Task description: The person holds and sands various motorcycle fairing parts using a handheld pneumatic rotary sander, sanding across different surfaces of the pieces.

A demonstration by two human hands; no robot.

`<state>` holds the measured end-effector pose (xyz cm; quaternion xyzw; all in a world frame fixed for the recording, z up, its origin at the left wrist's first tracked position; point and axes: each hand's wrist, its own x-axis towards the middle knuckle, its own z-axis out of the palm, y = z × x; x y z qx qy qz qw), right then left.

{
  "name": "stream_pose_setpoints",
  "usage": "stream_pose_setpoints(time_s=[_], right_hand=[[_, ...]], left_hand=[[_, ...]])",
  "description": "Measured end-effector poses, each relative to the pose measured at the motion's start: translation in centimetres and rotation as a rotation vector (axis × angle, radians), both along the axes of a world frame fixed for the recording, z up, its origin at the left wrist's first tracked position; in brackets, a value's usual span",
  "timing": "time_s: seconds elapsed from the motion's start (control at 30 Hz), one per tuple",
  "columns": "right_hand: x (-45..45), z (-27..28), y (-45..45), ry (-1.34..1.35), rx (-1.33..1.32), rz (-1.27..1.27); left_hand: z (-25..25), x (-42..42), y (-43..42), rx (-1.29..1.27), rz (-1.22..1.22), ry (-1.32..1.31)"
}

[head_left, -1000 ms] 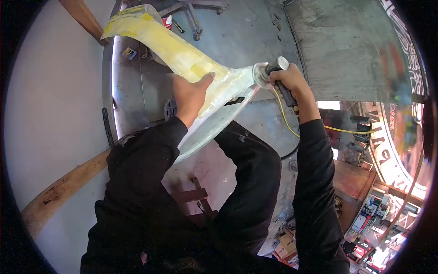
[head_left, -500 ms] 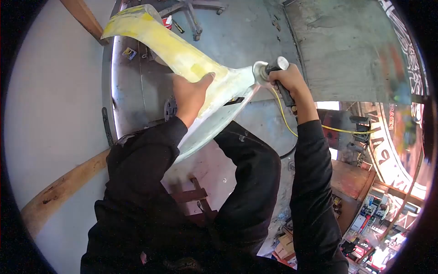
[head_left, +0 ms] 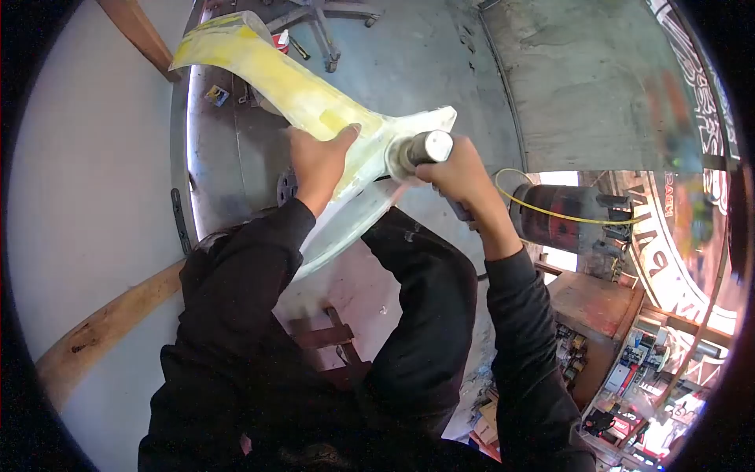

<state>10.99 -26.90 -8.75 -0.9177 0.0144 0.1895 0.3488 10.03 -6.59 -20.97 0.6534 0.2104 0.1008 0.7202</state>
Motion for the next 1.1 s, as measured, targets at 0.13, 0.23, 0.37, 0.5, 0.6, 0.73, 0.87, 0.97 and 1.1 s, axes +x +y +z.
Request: stream_pose_setpoints(time_s=[0.13, 0.23, 0.37, 0.5, 0.6, 0.73, 0.87, 0.97, 1.1], right_hand=[[-1.7, 0.6, 2.0, 0.002, -0.053, 0.014], [-2.4, -0.3, 2.5, -0.069, -0.041, 0.085], [-3.8, -0.3, 3.7, -0.12, -0.029, 0.136], [-5.1, 0.3, 5.2, -0.108, -0.061, 0.156], [-5.3, 0.1, 5.4, -0.122, -0.044, 0.178], [-4.0, 0.1, 4.2, -0.118, -0.068, 0.104], [-3.6, 0.4, 4.4, -0.058, -0.072, 0.084], [-5.2, -0.4, 5.5, -0.044, -0.038, 0.146], [-5.4, -0.2, 5.1, -0.046, -0.062, 0.104]], left_hand=[[0.7, -0.1, 0.3, -0.035, -0.043, -0.037], [0.9, -0.1, 0.2, -0.064, -0.042, -0.017], [-0.7, 0.4, 0.1, -0.11, -0.047, -0.025], [-0.6, 0.4, 0.2, -0.1, -0.049, -0.002], [-1.1, 0.5, 0.1, -0.145, -0.046, -0.008], [-1.2, 0.4, 0.0, -0.175, -0.056, -0.003], [0.4, 0.3, -0.4, -0.177, -0.016, 0.056], [0.7, 0.7, -0.6, -0.238, -0.018, 0.078], [-0.7, 1.4, -1.2, -0.244, -0.02, 0.109]])
